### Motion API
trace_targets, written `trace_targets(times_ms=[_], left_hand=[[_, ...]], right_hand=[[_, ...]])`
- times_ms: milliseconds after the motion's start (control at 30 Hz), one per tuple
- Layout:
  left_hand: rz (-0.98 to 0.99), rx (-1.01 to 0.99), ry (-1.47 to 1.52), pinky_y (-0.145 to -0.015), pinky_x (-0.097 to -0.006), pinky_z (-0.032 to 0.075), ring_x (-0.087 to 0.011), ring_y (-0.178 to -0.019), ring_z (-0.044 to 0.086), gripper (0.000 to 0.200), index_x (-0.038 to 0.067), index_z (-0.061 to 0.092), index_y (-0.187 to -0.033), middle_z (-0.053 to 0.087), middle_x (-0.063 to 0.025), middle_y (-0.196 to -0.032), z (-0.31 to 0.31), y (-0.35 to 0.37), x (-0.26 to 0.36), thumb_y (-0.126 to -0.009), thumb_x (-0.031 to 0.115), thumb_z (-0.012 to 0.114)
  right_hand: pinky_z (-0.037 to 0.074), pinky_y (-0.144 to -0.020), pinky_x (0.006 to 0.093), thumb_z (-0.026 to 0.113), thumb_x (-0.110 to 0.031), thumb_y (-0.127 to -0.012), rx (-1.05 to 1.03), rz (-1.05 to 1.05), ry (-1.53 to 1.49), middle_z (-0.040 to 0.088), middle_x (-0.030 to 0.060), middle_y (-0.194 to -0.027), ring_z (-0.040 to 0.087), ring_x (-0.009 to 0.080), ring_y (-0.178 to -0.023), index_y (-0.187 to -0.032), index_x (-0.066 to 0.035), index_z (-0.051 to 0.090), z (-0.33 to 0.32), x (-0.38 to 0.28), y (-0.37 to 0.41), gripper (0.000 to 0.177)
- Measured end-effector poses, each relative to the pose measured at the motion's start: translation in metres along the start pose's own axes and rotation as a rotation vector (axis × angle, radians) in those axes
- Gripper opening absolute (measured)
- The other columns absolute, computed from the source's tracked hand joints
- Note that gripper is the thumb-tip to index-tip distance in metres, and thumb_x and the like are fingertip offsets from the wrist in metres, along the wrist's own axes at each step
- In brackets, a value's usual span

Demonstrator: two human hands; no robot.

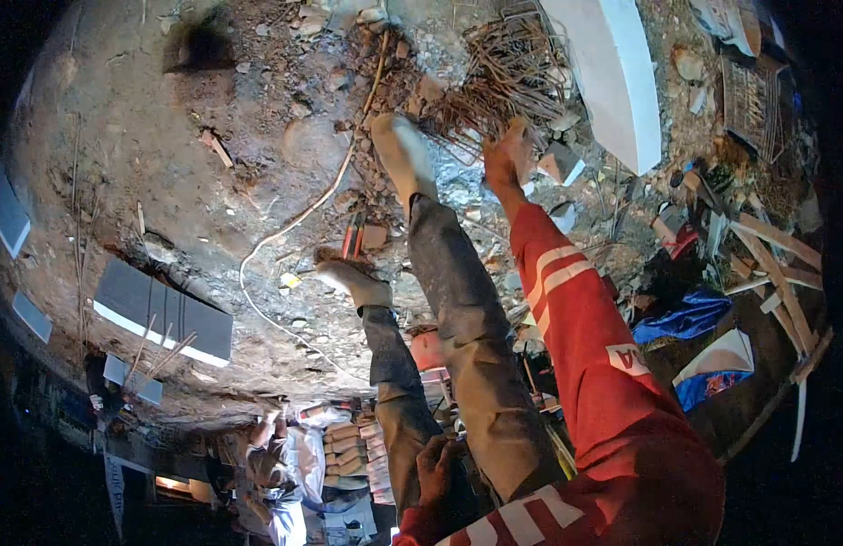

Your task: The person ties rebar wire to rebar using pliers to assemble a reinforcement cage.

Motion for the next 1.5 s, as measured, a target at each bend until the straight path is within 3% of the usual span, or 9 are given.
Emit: trace_targets(times_ms=[67,167,300,367,833,1000,1133,1267,1500], left_hand=[[0.157,-0.027,0.088,-0.074,-0.0269,0.049,-0.0124,-0.081,0.061,0.019,-0.001,0.063,-0.1,0.067,-0.0069,-0.088,0.001,-0.004,-0.024,-0.095,0.015,0.054],[0.232,-0.042,0.241,-0.074,-0.0276,0.05,-0.014,-0.081,0.062,0.02,-0.002,0.062,-0.105,0.066,-0.0073,-0.091,0.009,-0.01,-0.008,-0.095,0.013,0.053],[0.035,-0.004,0.211,-0.078,-0.029,0.049,-0.0146,-0.082,0.063,0.022,-0.002,0.061,-0.107,0.066,-0.0079,-0.091,0.015,-0.013,0.003,-0.096,0.015,0.054],[0.006,-0.011,0.153,-0.078,-0.029,0.049,-0.0148,-0.082,0.064,0.022,-0.002,0.061,-0.108,0.066,-0.0079,-0.091,0.015,-0.018,-0.007,-0.096,0.015,0.054],[0.197,0.016,0.388,-0.073,-0.0263,0.049,-0.0115,-0.079,0.06,0.022,-0.001,0.063,-0.101,0.065,-0.004,-0.088,0.035,-0.042,-0.051,-0.095,0.019,0.056],[0.283,0.016,0.366,-0.072,-0.0267,0.05,-0.0112,-0.078,0.062,0.026,0.002,0.064,-0.11,0.068,-0.0063,-0.088,0.058,-0.03,-0.032,-0.096,0.022,0.054],[0.376,-0.022,0.431,-0.075,-0.0288,0.051,-0.0116,-0.083,0.061,0.033,0.0,0.06,-0.115,0.067,-0.0058,-0.094,0.054,-0.002,0.014,-0.097,0.026,0.054],[0.607,-0.033,0.571,-0.071,-0.0276,0.049,-0.0117,-0.082,0.059,0.036,0.006,0.058,-0.12,0.065,-0.0047,-0.093,0.06,-0.032,-0.025,-0.095,0.032,0.057],[0.594,0.083,0.609,-0.066,-0.0306,0.053,-0.0128,-0.076,0.066,0.03,0.004,0.066,-0.109,0.069,-0.007,-0.088,-0.007,-0.042,-0.066,-0.093,0.029,0.059]], right_hand=[[0.046,-0.092,0.0435,0.074,-0.018,-0.079,-0.475,0.32,0.221,0.051,0.0245,-0.127,0.053,0.033,-0.111,-0.142,-0.004,0.029,-0.024,-0.048,0.009,0.079],[0.048,-0.086,0.0433,0.075,-0.012,-0.076,-0.342,0.227,0.214,0.057,0.0204,-0.115,0.057,0.0332,-0.103,-0.132,-0.004,0.041,0.012,0.014,0.016,0.065],[0.05,-0.077,0.0429,0.073,-0.014,-0.076,-0.402,-0.443,0.366,0.064,0.0162,-0.094,0.062,0.0349,-0.088,-0.112,-0.002,0.057,0.074,0.119,0.027,0.041],[0.049,-0.068,0.0449,0.062,-0.033,-0.085,-0.661,0.129,0.268,0.065,0.0196,-0.085,0.065,0.0338,-0.079,-0.101,0.001,0.059,0.005,-0.007,0.025,0.038],[0.049,-0.056,0.0306,0.064,-0.021,-0.085,-0.631,0.037,-0.491,0.066,0.0078,-0.067,0.062,0.0165,-0.057,-0.084,0.0,0.06,-0.059,-0.132,0.028,0.022],[0.052,-0.058,0.035,0.067,-0.028,-0.083,-0.602,0.597,-0.698,0.062,0.007,-0.085,0.061,0.0199,-0.069,-0.101,-0.002,0.062,-0.012,0.045,0.019,0.032],[0.047,-0.071,0.0306,0.058,-0.036,-0.092,-0.595,0.469,-0.689,0.058,0.0067,-0.111,0.056,0.0158,-0.083,-0.126,-0.004,0.053,-0.074,0.002,-0.031,0.047],[0.034,-0.049,0.0293,0.067,-0.031,-0.088,-0.71,0.004,-0.318,0.054,0.0017,-0.067,0.044,0.0112,-0.055,-0.128,-0.001,0.051,-0.101,-0.047,-0.064,0.053],[0.046,-0.06,0.0402,0.067,-0.037,-0.085,-0.338,-0.199,-0.148,0.062,0.0132,-0.082,0.055,0.0253,-0.067,-0.097,0.007,0.063,-0.219,-0.123,-0.029,0.046]])
Point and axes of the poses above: each hand's wrist, its own y-axis away from the middle knuckle, its own z-axis out of the palm, x = y × z, the point moved 5 cm from there along -y, towards the middle knuckle
